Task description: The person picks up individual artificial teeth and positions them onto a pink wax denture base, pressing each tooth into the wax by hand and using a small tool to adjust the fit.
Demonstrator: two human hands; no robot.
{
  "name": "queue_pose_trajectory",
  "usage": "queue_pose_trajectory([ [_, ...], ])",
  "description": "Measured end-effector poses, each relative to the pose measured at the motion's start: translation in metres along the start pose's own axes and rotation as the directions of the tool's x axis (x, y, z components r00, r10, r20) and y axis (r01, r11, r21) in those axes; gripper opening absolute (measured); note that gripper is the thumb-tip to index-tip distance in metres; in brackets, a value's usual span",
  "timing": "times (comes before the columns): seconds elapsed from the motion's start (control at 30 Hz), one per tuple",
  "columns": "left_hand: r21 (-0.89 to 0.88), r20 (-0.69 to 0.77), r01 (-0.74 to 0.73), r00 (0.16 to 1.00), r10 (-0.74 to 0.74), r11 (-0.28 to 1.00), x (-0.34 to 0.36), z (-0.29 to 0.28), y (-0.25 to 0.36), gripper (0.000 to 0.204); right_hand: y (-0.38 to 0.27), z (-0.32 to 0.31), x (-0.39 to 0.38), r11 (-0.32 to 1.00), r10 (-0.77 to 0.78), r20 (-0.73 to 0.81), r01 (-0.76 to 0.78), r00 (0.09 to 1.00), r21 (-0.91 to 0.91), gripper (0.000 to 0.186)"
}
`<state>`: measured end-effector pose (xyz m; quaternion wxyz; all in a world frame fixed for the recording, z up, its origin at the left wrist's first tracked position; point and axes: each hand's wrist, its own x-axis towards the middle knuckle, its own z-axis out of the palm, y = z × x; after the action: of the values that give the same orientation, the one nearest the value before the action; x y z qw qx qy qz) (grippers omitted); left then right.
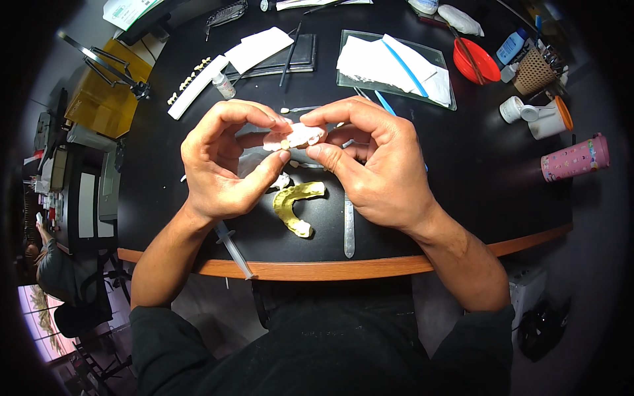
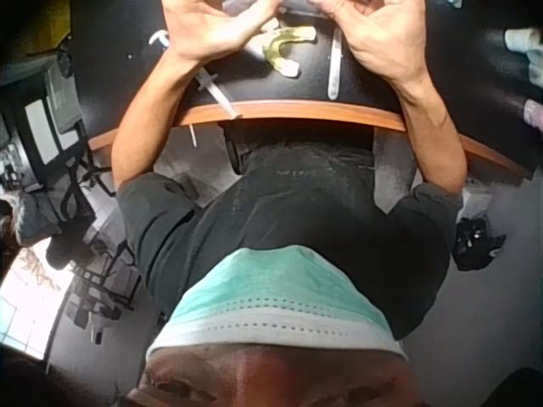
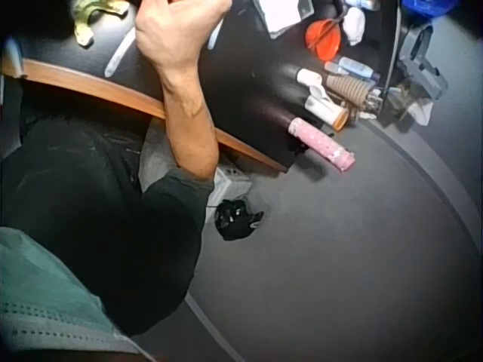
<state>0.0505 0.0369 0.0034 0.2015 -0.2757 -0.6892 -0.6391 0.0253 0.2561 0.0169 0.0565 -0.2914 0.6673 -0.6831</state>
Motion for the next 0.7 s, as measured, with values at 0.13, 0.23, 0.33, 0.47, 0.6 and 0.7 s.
queue_pose_trajectory([
  [0.13, 0.028, -0.014, 0.012, 1.000, -0.011, 1.000, 0.0000, 0.0006, 0.0014, 0.032, -0.0005, 0.0004, 0.0000, 1.000, -0.001, -0.008, 0.001, 1.000, 0.006, 0.027],
  [0.23, 0.061, -0.006, -0.012, 1.000, 0.013, 0.998, 0.0022, -0.0019, 0.0005, 0.033, 0.0002, 0.0006, -0.0001, 1.000, 0.005, -0.013, -0.005, 1.000, 0.016, 0.027],
  [0.33, 0.090, 0.090, -0.043, 0.995, 0.035, 0.995, 0.0018, -0.0060, 0.0003, 0.038, 0.0000, 0.0001, -0.0001, 1.000, 0.008, -0.016, -0.008, 1.000, 0.019, 0.027],
  [0.47, 0.114, 0.097, -0.058, 0.994, 0.047, 0.992, 0.0004, -0.0064, 0.0012, 0.029, -0.0003, 0.0004, -0.0008, 1.000, 0.000, -0.013, 0.000, 1.000, -0.004, 0.026],
  [0.6, 0.134, 0.087, -0.063, 0.995, 0.051, 0.989, -0.0004, -0.0060, -0.0009, 0.024, 0.0006, 0.0003, -0.0006, 1.000, 0.006, -0.012, -0.007, 1.000, -0.014, 0.026],
  [0.7, 0.140, 0.093, -0.066, 0.994, 0.054, 0.988, 0.0012, -0.0076, 0.0016, 0.022, 0.0007, 0.0003, -0.0005, 1.000, -0.001, -0.003, 0.001, 1.000, 0.002, 0.025],
])
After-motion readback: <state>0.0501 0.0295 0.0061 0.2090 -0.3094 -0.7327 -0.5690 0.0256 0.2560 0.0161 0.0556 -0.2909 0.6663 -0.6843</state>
